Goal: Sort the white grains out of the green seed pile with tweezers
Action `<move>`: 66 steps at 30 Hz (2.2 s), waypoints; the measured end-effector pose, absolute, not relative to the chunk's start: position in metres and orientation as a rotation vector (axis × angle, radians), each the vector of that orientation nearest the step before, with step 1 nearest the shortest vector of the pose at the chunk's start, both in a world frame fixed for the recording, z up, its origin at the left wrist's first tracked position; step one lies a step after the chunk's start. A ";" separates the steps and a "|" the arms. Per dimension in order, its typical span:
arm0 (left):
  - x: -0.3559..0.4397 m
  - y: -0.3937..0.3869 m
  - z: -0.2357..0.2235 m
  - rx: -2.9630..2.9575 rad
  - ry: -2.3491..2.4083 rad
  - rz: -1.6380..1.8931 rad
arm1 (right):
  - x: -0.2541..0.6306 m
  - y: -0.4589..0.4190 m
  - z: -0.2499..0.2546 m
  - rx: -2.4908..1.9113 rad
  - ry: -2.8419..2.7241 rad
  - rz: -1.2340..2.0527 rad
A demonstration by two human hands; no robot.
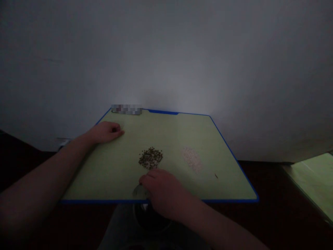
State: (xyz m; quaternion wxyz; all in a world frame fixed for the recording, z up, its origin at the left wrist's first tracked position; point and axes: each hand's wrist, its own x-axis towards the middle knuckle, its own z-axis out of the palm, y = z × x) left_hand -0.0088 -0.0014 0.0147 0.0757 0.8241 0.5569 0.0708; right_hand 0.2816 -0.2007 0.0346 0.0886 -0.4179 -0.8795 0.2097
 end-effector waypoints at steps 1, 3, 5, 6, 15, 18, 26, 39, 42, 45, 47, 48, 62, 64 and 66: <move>-0.009 -0.001 0.015 2.474 1.665 0.208 | 0.284 -0.202 0.034 -1.269 -2.591 0.651; -0.009 -0.001 0.016 2.476 1.665 0.196 | 0.289 -0.203 0.035 -1.307 -2.543 0.695; -0.009 -0.001 0.016 2.477 1.675 0.191 | 0.294 -0.205 0.036 -1.333 -2.499 0.726; -0.009 -0.001 0.016 2.478 1.670 0.190 | 0.296 -0.205 0.037 -1.347 -2.477 0.742; -0.007 0.001 0.016 2.478 1.677 0.170 | 0.312 -0.215 0.039 -1.423 -2.334 0.840; -0.008 0.002 0.016 2.474 1.687 0.161 | 0.321 -0.222 0.037 -1.444 -2.272 0.848; -0.010 0.004 0.013 2.491 1.677 0.173 | 0.355 -0.238 0.031 -1.577 -1.836 0.890; -0.004 0.003 0.019 2.455 1.688 0.212 | 0.362 -0.254 0.022 -1.522 -1.528 0.885; -0.001 0.002 0.022 2.441 1.676 0.221 | 0.364 -0.250 0.026 -1.523 -1.583 0.646; 0.002 0.001 0.024 2.440 1.663 0.211 | 0.365 -0.246 0.029 -1.390 -1.804 0.312; 0.003 0.001 0.025 2.445 1.652 0.206 | 0.364 -0.243 0.028 -1.232 -1.950 0.127; 0.004 0.001 0.026 2.444 1.649 0.206 | 0.363 -0.242 0.027 -1.166 -2.001 0.052; 0.004 0.002 0.023 2.448 1.653 0.200 | 0.351 -0.222 -0.008 -1.249 -2.265 -0.192; 0.003 0.002 0.022 2.453 1.645 0.209 | 0.347 -0.220 -0.008 -1.263 -2.280 -0.167; 0.003 0.003 0.021 2.458 1.652 0.209 | 0.344 -0.219 -0.008 -1.283 -2.276 -0.160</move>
